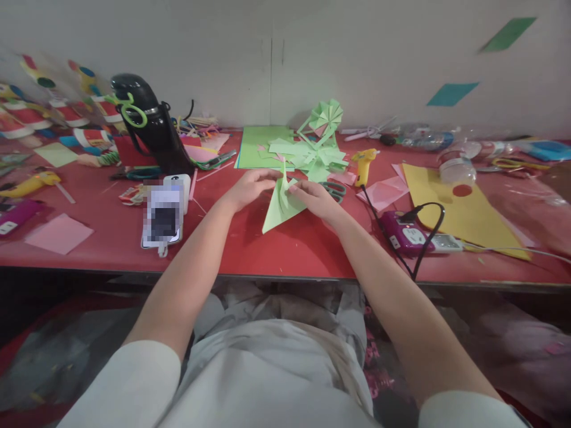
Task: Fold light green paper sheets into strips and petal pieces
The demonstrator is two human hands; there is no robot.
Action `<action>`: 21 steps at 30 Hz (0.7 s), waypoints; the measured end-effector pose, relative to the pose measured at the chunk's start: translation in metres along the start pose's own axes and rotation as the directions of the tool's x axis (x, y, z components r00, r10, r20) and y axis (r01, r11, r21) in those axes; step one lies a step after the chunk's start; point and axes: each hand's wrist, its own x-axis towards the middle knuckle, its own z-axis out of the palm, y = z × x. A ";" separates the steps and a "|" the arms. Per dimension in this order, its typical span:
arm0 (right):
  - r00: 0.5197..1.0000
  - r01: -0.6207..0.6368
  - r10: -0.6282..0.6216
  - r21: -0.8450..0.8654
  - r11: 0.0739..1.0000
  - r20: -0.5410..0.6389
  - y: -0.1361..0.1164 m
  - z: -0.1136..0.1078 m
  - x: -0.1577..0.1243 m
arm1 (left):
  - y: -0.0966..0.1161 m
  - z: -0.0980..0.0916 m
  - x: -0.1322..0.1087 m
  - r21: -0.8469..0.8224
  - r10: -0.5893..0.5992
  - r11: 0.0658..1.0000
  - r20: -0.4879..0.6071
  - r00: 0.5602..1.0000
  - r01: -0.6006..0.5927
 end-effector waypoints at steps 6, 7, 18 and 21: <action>1.000 -0.003 0.005 0.072 0.997 -0.018 -0.001 0.003 -0.002 | -0.003 0.000 0.001 0.131 0.115 0.984 0.037 0.993 -0.119; 1.000 -0.005 0.005 0.110 0.994 -0.004 -0.001 0.003 -0.002 | -0.004 0.000 0.001 0.139 0.124 0.982 0.038 0.992 -0.128; 0.997 -0.081 0.077 0.153 0.985 0.032 -0.006 0.008 -0.003 | -0.007 0.011 0.002 0.342 0.209 0.903 0.182 0.961 -0.261; 0.996 -0.072 0.075 0.081 0.994 -0.037 -0.005 0.007 -0.002 | -0.004 0.013 0.001 0.368 0.203 0.887 0.232 0.951 -0.279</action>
